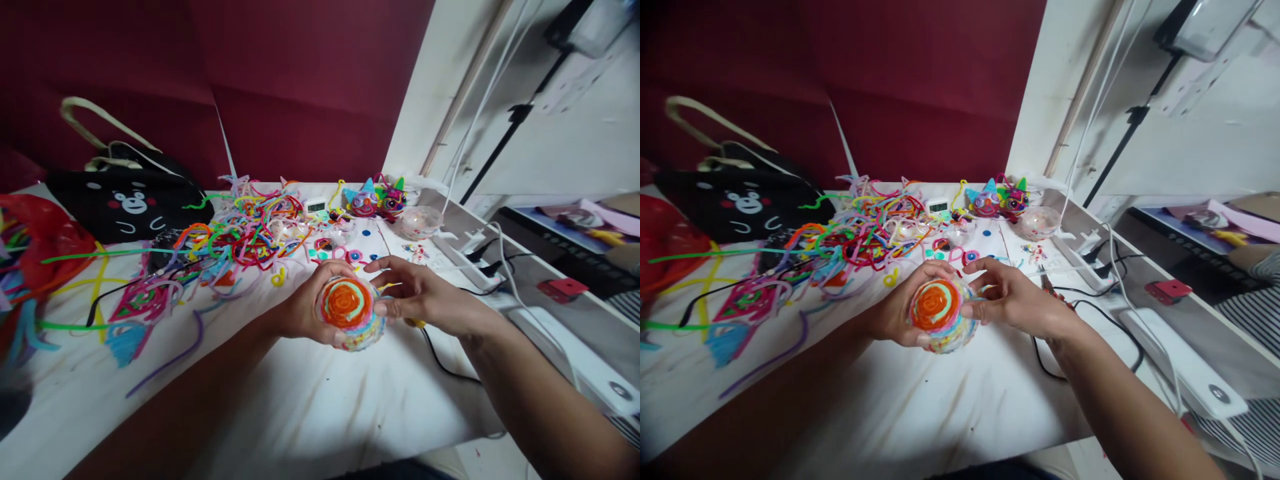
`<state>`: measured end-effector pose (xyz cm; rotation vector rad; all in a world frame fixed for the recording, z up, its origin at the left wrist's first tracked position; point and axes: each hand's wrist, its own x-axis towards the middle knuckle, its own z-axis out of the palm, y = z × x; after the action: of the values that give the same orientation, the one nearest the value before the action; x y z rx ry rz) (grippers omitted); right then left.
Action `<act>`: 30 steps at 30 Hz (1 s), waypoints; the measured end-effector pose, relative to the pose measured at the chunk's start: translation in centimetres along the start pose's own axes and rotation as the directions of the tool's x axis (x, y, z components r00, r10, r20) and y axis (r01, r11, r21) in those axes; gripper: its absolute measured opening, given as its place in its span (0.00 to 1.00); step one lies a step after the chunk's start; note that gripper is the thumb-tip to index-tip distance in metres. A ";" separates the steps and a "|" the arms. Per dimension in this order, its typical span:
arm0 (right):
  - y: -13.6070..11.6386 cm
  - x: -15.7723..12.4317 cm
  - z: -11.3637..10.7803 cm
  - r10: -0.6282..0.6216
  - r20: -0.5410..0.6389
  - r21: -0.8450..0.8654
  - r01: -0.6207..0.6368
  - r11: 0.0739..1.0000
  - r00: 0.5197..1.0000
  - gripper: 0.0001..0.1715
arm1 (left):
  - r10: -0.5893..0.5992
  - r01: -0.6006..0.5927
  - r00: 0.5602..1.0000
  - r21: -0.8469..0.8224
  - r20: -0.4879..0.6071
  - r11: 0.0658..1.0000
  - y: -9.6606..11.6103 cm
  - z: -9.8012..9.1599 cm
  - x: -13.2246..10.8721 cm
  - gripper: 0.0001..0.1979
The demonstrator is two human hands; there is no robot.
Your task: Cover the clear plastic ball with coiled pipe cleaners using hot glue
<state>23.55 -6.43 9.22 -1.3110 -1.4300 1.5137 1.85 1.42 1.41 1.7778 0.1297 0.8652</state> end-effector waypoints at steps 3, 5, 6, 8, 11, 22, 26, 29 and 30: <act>0.7 0.2 -0.1 -0.054 -0.066 0.040 0.057 0.998 0.996 0.37 | 0.031 -0.022 0.998 0.180 -0.049 0.983 -0.2 -0.7 0.1 0.40; 1.3 0.5 -0.1 -0.081 -0.097 0.072 0.088 0.994 0.992 0.37 | 0.014 -0.005 0.997 0.112 -0.078 0.994 -0.3 -0.8 0.2 0.41; 1.6 0.7 0.0 -0.091 -0.111 0.088 0.101 0.991 0.990 0.36 | -0.001 0.005 0.995 0.035 -0.097 0.999 -0.4 -0.7 0.3 0.42; 2.0 1.1 0.1 -0.108 -0.152 0.116 0.126 0.985 0.983 0.36 | -0.033 0.016 0.989 -0.118 -0.144 0.993 -0.5 -0.5 0.4 0.40; 2.4 1.6 0.4 -0.129 -0.224 0.155 0.166 0.974 0.966 0.37 | -0.090 0.036 0.969 -0.232 -0.228 0.972 -0.6 0.0 0.3 0.36; 4.6 2.3 1.0 -0.118 -0.309 0.249 0.200 0.948 0.944 0.36 | -0.227 0.063 0.908 -0.421 -0.353 0.905 -1.9 0.6 0.1 0.31; 5.1 2.2 1.2 -0.109 -0.328 0.275 0.206 0.939 0.938 0.37 | -0.230 0.067 0.914 -0.434 -0.334 0.898 -2.0 0.7 0.1 0.30; 5.0 2.2 1.3 -0.099 -0.333 0.281 0.198 0.939 0.938 0.38 | -0.204 0.055 0.927 -0.425 -0.314 0.903 -2.2 0.6 0.0 0.30; 5.0 2.2 1.3 -0.096 -0.333 0.282 0.196 0.939 0.938 0.38 | -0.199 0.054 0.930 -0.420 -0.310 0.906 -2.2 0.5 -0.1 0.30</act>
<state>22.55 -5.63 3.74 -1.1598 -1.0143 1.2972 2.81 1.85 -0.64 1.2046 0.2743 1.0209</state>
